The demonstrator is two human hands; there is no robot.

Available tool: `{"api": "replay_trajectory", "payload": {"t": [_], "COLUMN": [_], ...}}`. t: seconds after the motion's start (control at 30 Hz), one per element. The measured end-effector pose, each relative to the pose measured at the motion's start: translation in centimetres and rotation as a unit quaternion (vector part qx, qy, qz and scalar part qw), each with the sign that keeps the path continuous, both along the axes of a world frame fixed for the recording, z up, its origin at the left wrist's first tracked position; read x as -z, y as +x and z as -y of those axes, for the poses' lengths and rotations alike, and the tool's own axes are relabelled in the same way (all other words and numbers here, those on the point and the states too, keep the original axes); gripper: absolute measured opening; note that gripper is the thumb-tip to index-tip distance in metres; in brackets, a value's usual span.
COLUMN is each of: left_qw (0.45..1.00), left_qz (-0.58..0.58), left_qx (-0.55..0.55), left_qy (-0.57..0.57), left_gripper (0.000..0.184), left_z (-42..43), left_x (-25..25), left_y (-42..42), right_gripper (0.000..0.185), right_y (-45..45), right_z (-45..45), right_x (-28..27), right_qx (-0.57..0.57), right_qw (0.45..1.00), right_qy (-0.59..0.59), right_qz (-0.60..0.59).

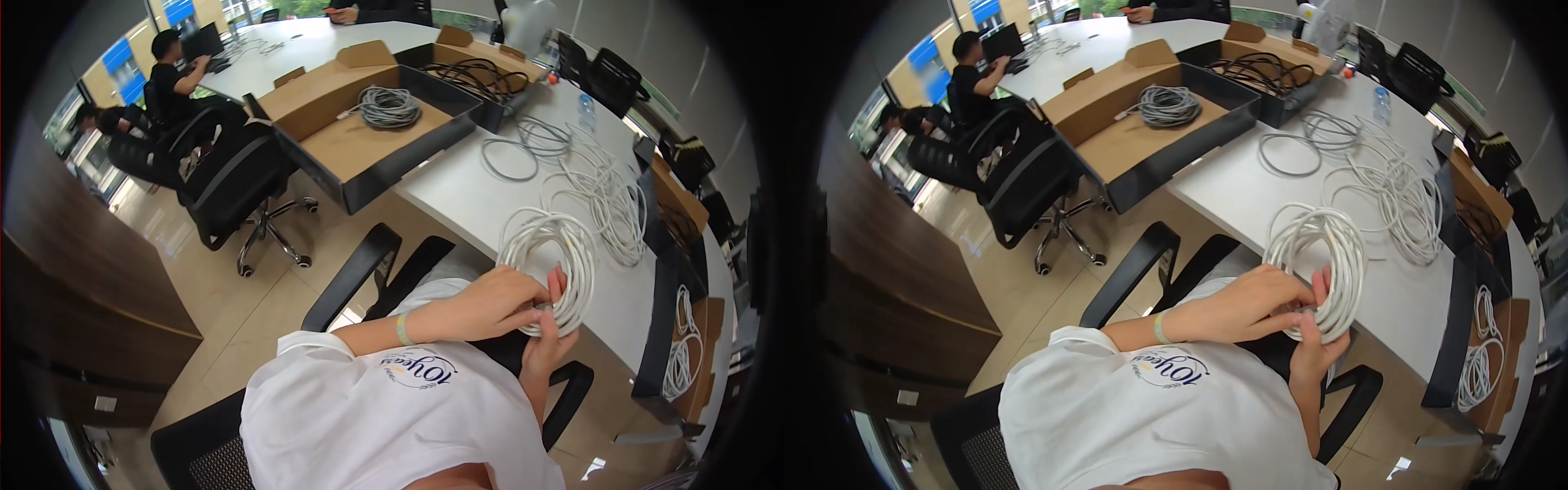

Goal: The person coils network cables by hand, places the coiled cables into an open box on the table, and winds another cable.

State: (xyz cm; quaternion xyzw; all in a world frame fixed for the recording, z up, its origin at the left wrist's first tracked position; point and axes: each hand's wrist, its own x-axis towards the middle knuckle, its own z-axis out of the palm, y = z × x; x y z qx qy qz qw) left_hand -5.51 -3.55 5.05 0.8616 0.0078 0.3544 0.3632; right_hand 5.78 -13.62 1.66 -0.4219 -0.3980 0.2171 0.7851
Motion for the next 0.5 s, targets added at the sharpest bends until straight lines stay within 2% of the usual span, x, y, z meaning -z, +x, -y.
{"api": "replay_trajectory", "payload": {"t": [0.07,0.13,0.2,0.27,0.33,0.37,0.5], "left_qw": [0.999,0.994,0.992,0.988,0.988,0.981,0.988], "left_qz": [-0.011,0.002,-0.02,-0.043,-0.061,-0.081,-0.11], "left_qx": [0.017,0.079,0.089,0.104,0.126,0.128,0.105], "left_qy": [-0.028,-0.08,-0.088,-0.102,-0.062,-0.117,-0.04], "left_gripper": [0.02,0.021,0.021,0.022,0.026,0.031,0.028], "left_z": [-0.3,-0.6,-0.7,-0.7,-1.0,-0.6,-0.9], "left_x": [0.1,0.4,0.0,0.1,0.1,-0.5,-0.1], "left_y": [-0.1,0.4,0.1,0.0,-0.1,-0.5,-0.4], "right_gripper": [0.05,0.046,0.04,0.04,0.04,0.04,0.039], "right_y": [-0.1,0.0,1.0,1.3,0.4,0.3,0.2], "right_z": [-0.1,0.5,1.0,1.3,0.8,0.7,0.3], "right_x": [0.1,1.1,2.4,2.7,0.7,0.6,0.6], "right_qx": [-0.02,-0.049,-0.086,-0.074,-0.056,-0.053,-0.018], "right_qw": [1.0,0.998,0.994,0.995,0.997,0.997,0.995], "right_qy": [0.006,-0.035,-0.065,-0.061,-0.048,-0.048,-0.054], "right_qz": [-0.021,-0.028,-0.028,-0.028,-0.025,-0.026,-0.087]}}
